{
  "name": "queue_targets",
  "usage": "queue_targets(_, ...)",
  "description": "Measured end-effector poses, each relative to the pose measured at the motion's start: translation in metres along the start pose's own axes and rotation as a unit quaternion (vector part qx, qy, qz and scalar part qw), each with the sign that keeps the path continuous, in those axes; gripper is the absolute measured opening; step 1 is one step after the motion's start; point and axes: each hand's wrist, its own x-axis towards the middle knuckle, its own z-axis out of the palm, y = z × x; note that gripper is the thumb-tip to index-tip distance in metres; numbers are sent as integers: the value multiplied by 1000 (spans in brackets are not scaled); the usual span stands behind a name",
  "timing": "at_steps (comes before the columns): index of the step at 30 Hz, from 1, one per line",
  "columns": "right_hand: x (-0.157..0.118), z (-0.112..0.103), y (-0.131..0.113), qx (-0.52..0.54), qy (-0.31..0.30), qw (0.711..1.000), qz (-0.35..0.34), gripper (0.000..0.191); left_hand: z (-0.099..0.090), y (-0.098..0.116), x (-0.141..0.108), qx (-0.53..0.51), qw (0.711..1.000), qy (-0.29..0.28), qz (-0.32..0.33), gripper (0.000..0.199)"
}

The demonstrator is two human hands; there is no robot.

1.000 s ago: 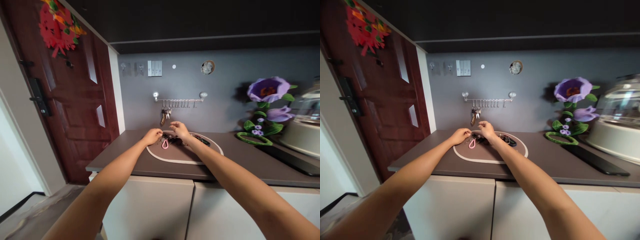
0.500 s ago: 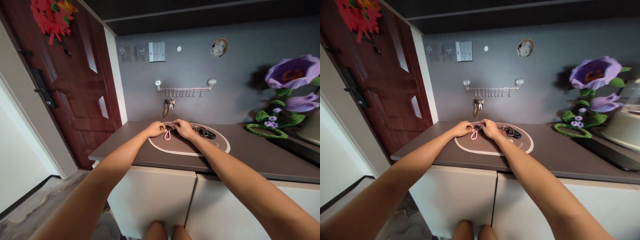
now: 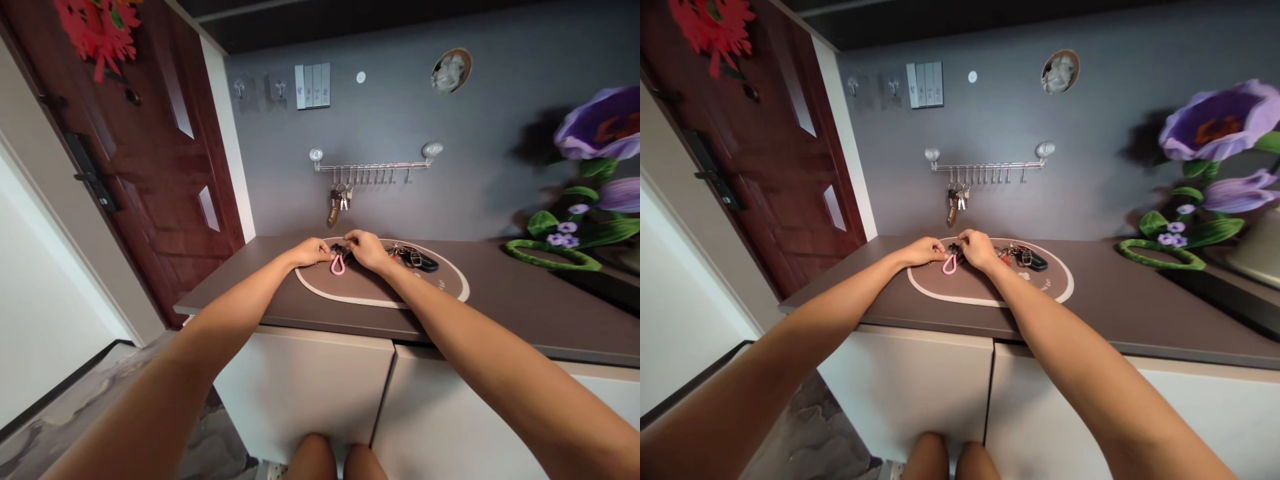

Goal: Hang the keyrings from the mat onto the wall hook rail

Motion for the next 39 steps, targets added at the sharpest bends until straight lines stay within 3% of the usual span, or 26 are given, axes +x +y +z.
queue_targets(8,1,-1,-1,-9,3,1000,-8,25,-3,12,-7,-33,999,40,-11,25)
queue_targets(14,2,-1,0,-4,6,1000,-14,25,-6,11,-5,-148,986,80,-3,22)
queue_targets(23,2,0,-1,7,24,999,-34,25,-9,14,-2,-407,909,92,-7,15)
queue_targets(32,0,-2,-8,49,77,993,-77,25,-14,22,-6,-455,884,106,27,13)
queue_targets(39,-3,1,-13,107,99,985,-87,36,-14,26,-6,-449,884,122,34,16)
